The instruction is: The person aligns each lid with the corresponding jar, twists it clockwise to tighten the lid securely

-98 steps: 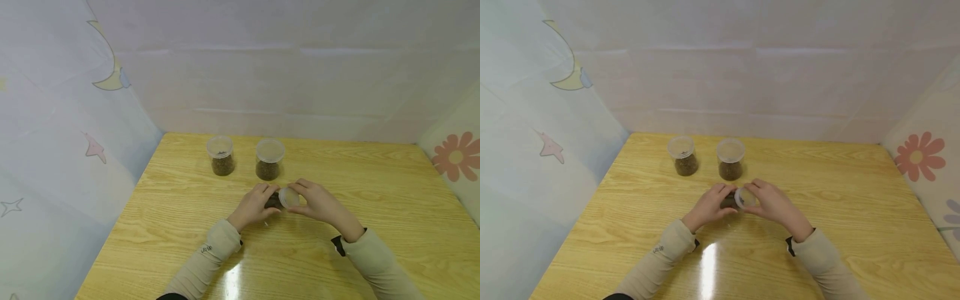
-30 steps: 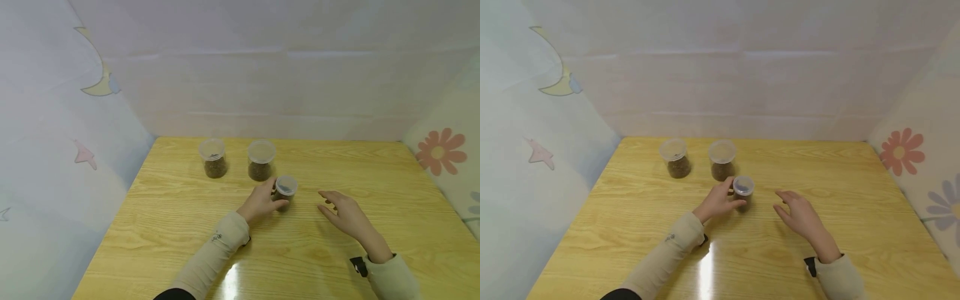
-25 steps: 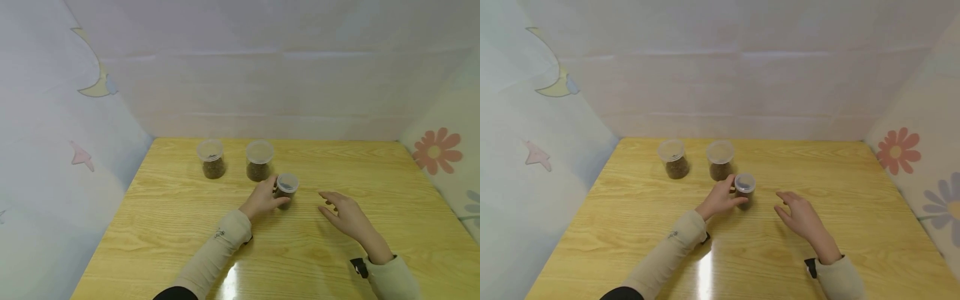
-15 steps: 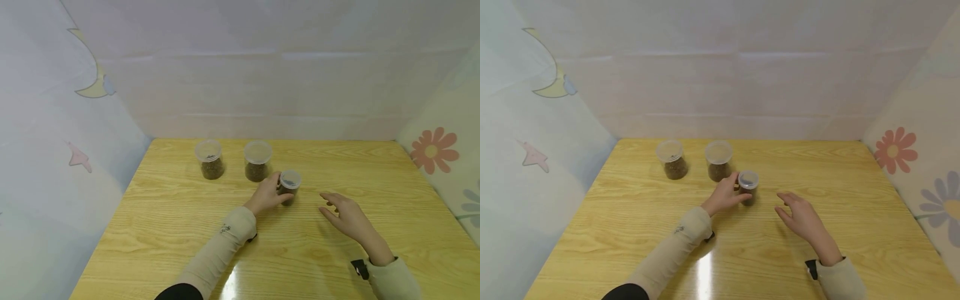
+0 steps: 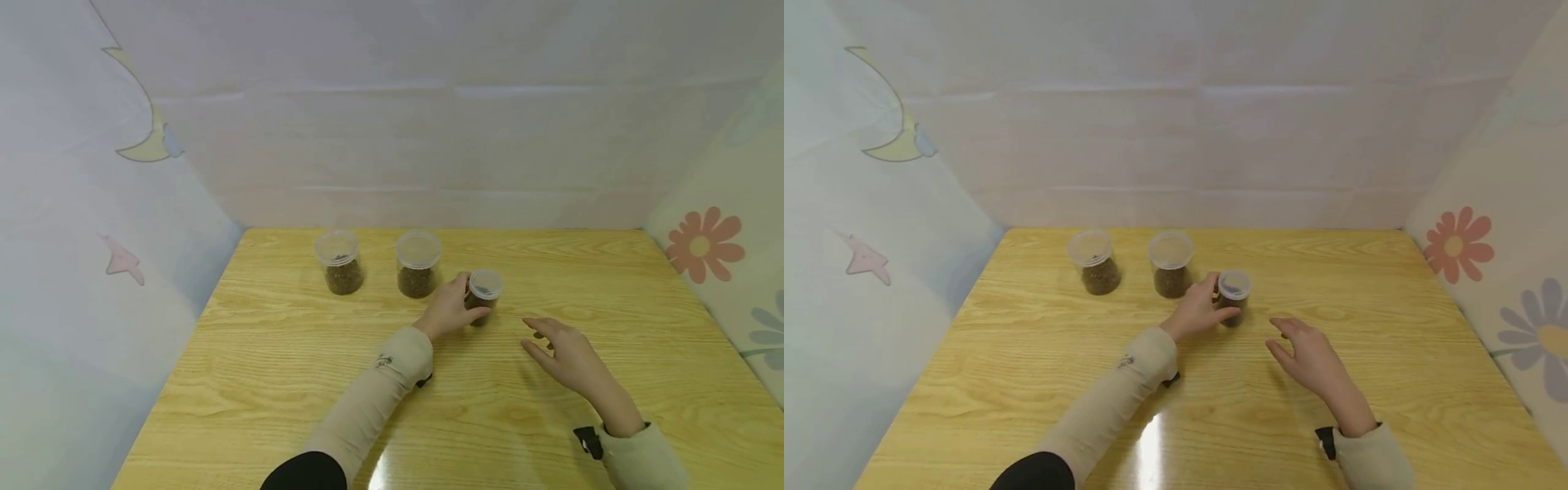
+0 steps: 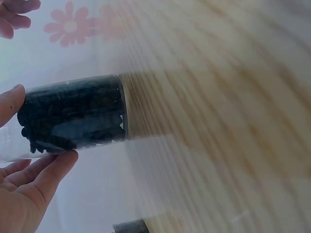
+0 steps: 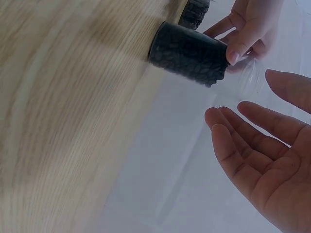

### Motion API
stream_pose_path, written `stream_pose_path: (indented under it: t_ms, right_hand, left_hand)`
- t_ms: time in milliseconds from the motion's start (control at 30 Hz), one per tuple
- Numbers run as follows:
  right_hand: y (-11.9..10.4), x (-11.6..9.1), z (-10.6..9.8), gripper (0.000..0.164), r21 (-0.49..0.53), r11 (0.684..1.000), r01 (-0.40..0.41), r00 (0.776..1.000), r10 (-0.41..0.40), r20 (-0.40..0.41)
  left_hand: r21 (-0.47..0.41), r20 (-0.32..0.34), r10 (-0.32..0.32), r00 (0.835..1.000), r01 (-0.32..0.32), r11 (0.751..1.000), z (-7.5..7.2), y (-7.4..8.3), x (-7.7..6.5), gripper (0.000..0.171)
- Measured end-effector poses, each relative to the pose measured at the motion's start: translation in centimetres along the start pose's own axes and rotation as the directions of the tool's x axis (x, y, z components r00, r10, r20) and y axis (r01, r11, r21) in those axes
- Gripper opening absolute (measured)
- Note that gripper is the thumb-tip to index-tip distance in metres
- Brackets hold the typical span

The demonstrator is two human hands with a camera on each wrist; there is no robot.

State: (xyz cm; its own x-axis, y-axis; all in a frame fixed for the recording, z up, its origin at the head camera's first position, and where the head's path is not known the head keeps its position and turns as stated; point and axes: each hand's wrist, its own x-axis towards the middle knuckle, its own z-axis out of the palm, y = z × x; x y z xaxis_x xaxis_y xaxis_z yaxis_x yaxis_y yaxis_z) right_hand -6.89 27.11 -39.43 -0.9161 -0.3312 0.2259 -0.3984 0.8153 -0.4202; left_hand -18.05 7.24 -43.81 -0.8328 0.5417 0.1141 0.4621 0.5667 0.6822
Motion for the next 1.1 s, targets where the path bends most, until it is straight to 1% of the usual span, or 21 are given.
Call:
stream_pose_path:
  t_ms: [300, 500, 667, 900, 1100]
  right_hand:
    - [-0.1, -0.2, 0.0, 0.038, -0.008, 1.0, 0.009, 1.0, -0.009, -0.022]
    - [0.0, -0.4, 0.1, 0.038, -0.006, 1.0, -0.007, 1.0, 0.007, -0.008]
    - [0.1, -0.5, 0.0, 0.037, -0.009, 1.0, 0.001, 1.0, -0.001, -0.01]
    - [0.1, -0.7, 0.0, 0.038, 0.01, 1.0, 0.011, 1.0, -0.011, 0.002]
    - [0.0, -0.6, 0.1, 0.038, 0.022, 1.0, -0.006, 1.0, 0.006, 0.025]
  left_hand:
    - [0.004, 0.005, -0.045, 0.999, 0.045, 0.999, 0.7, 0.6, 1.2, 0.066]
    - [0.007, -0.001, -0.037, 0.999, 0.037, 0.999, 0.9, 0.8, 2.1, 0.065]
    - [-0.011, -0.003, -0.04, 0.999, 0.04, 0.999, 1.2, 0.9, 3.1, 0.066]
    - [-0.005, -0.011, -0.063, 0.998, 0.063, 0.998, 1.9, 1.3, 4.6, 0.068]
    - [-0.027, -0.028, -0.094, 0.995, 0.093, 0.995, 2.4, 1.4, 5.7, 0.066]
